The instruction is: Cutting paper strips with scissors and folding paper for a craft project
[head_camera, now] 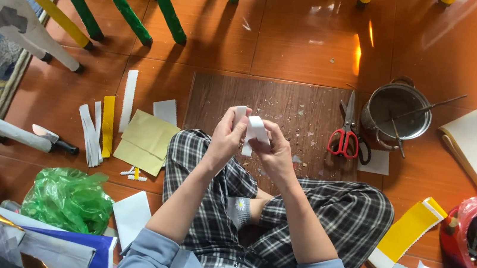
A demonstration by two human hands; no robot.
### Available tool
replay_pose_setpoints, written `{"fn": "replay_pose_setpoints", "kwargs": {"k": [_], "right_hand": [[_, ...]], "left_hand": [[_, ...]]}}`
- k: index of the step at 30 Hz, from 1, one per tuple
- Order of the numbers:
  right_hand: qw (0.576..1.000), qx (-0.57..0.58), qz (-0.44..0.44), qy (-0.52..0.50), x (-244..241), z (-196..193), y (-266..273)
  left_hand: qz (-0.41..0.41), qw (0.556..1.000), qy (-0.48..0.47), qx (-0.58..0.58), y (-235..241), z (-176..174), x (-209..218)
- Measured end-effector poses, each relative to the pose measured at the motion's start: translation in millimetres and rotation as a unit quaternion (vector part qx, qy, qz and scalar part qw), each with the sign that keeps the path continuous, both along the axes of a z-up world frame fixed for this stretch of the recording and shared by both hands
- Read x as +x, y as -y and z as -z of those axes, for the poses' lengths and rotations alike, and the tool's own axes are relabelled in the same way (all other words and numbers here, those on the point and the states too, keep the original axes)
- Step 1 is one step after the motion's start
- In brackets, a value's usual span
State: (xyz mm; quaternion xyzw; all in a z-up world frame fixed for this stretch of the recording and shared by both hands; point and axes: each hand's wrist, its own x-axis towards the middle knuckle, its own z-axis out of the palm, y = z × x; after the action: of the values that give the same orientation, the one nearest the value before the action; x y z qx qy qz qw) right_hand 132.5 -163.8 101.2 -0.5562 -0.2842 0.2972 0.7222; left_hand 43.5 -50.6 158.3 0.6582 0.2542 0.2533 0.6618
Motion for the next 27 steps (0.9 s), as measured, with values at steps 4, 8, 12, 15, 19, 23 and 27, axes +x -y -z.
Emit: {"fn": "replay_pose_setpoints", "kwargs": {"k": [4, 8, 12, 15, 19, 23, 27], "right_hand": [[1.0, 0.0, 0.0, 0.005, -1, -5, -1], [0.999, -0.005, -0.009, 0.035, 1, -11, -1], [0.994, -0.015, -0.041, 0.101, 12, -41, 6], [0.997, -0.014, -0.016, 0.074, 16, -31, 9], [0.999, 0.003, 0.017, 0.028, 16, -16, 9], [0.997, -0.031, -0.009, 0.074, 29, -60, 32], [0.99, -0.01, -0.121, 0.075, 26, -82, 49]], "left_hand": [[-0.025, 0.998, 0.009, 0.053, 1, 4, 0], [-0.04, 0.998, 0.019, 0.038, -1, 2, 2], [-0.06, 0.991, 0.017, 0.115, -1, -5, 0], [-0.043, 0.982, -0.005, 0.186, 5, -5, -4], [0.005, 0.983, -0.007, 0.183, 6, 18, -5], [0.055, 0.991, -0.004, 0.125, 3, -6, -7], [0.071, 0.994, 0.015, 0.077, 4, 0, -7]]}}
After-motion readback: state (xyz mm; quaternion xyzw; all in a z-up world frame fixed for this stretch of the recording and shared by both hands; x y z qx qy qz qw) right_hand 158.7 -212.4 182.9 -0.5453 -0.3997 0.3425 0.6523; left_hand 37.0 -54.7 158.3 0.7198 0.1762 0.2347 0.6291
